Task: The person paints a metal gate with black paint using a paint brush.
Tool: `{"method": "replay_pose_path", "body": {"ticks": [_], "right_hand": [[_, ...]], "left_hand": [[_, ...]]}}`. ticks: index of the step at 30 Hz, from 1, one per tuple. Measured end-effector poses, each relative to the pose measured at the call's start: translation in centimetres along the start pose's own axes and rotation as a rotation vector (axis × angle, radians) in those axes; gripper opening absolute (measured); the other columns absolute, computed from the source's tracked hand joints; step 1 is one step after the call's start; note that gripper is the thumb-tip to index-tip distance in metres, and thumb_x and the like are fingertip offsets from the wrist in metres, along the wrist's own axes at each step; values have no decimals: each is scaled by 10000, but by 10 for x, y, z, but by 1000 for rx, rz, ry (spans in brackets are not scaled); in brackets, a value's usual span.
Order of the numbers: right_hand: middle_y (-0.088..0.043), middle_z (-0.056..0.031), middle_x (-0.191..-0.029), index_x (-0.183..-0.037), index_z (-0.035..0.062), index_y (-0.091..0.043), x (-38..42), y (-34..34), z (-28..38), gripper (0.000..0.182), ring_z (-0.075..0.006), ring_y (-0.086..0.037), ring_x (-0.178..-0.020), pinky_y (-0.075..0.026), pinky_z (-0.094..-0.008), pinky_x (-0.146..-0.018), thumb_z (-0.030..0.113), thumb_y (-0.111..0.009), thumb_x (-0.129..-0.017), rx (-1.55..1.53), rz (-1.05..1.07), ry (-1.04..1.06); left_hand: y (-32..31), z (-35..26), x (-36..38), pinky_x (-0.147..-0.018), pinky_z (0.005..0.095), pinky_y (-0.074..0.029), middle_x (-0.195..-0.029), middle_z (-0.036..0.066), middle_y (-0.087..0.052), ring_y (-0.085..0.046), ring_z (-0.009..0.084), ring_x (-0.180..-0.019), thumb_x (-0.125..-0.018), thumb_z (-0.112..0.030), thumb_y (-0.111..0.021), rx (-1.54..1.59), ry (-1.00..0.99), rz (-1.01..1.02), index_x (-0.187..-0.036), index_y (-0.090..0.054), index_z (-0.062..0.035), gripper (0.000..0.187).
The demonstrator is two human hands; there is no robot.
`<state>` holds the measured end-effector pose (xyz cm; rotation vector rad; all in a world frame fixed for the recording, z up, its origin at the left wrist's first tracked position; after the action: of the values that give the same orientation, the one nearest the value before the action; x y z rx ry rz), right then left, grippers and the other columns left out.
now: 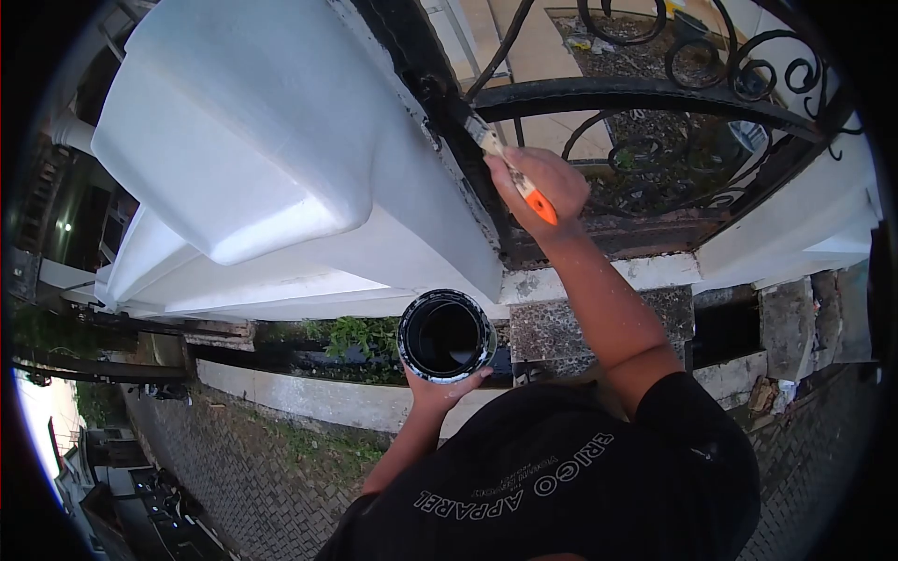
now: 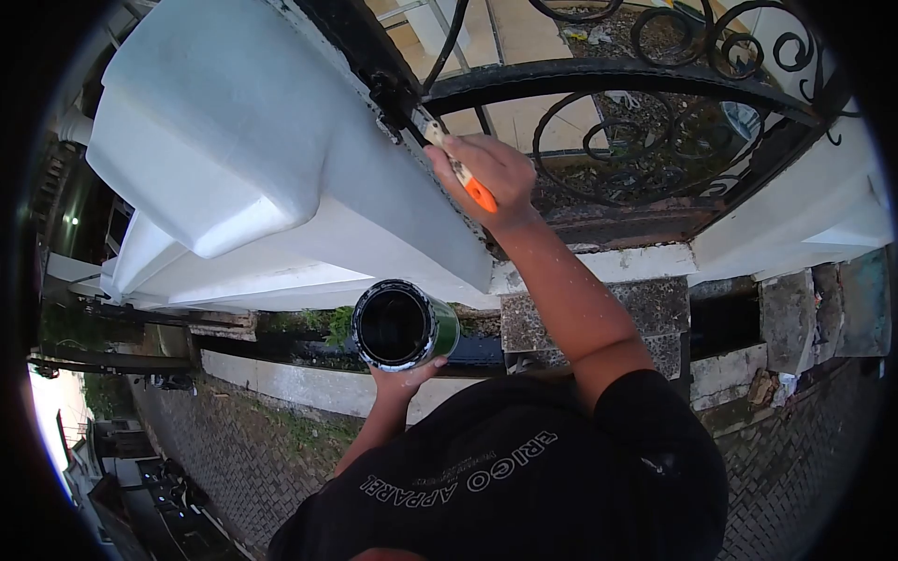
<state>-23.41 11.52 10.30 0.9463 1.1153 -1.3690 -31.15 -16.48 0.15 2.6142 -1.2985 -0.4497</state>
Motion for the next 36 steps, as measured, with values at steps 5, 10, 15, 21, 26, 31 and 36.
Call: {"method": "replay_pose_path", "body": {"ticks": [5, 10, 15, 21, 26, 31, 36], "right_hand": [[-704, -131, -776, -911, 11, -684, 35, 5, -17, 283, -258, -707, -659, -565, -308, -574, -5, -855, -686, 39, 114, -9], [-700, -133, -776, -897, 12, -683, 17, 4, -7, 273, -261, -704, -653, -568, -313, -571, -1, -856, -686, 30, 32, 27], [-697, -120, -763, -897, 14, -685, 41, 1, -18, 291, -255, -702, -648, -568, -314, -557, 8, -868, -671, 75, 133, 6], [-695, -119, -759, -894, 20, -672, 16, -4, -6, 318, -257, -703, -649, -574, -319, -573, 41, -892, -666, 142, 106, 92], [-688, -116, -750, -876, 23, -686, 48, 5, -13, 269, -248, -683, -619, -551, -316, -543, 64, -879, -693, 162, 264, 51], [-700, -73, -800, -902, 8, -695, 16, 40, 15, 208, -112, -653, -675, -519, -246, -611, 64, -843, -767, -101, 225, -426], [-688, -65, -824, -907, -11, -695, -47, 66, 42, 114, -74, -619, -713, -500, -204, -632, -12, -771, -822, -421, 305, -893]], "left_hand": [[-3, -3, -6, -1063, 401, -426, -1311, 153, -566, -563, 269, -1225, -543, -328, -977, 32, -83, -20, -1384, -387, 16, 1084], [-2, 5, -2, -1052, 402, -437, -1294, 151, -573, -569, 269, -1212, -537, -306, -976, 58, -30, -43, -1365, -418, 14, 1048], [-4, -2, -6, -1052, 401, -438, -1297, 144, -573, -573, 264, -1203, -532, -322, -977, 67, -38, -68, -1368, -417, 7, 1059], [-5, 10, -3, -1062, 401, -426, -1309, 137, -560, -561, 255, -1216, -517, -342, -982, 47, -21, -35, -1378, -386, -1, 1102], [-6, 9, -6, -1077, 417, -406, -1329, 149, -534, -534, 263, -1252, -516, -352, -987, 30, -35, -16, -1398, -323, 7, 1161], [-11, 11, -16, -1086, 424, -395, -1334, 166, -522, -526, 285, -1260, -522, -341, -987, 126, -65, -53, -1416, -281, 7, 1192], [-28, -28, -34, -1069, 405, -417, -1315, 162, -537, -541, 273, -1246, -540, -256, -962, 244, -147, -148, -1402, -338, 2, 1095]]}}
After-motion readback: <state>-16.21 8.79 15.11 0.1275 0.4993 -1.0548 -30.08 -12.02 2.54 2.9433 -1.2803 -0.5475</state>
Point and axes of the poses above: each hand's wrist, its own x-axis away from the middle knuckle, its own y-axis out of the back of the hand, z = x × y, the point moved 2 cm from there along -x, towards the middle knuckle
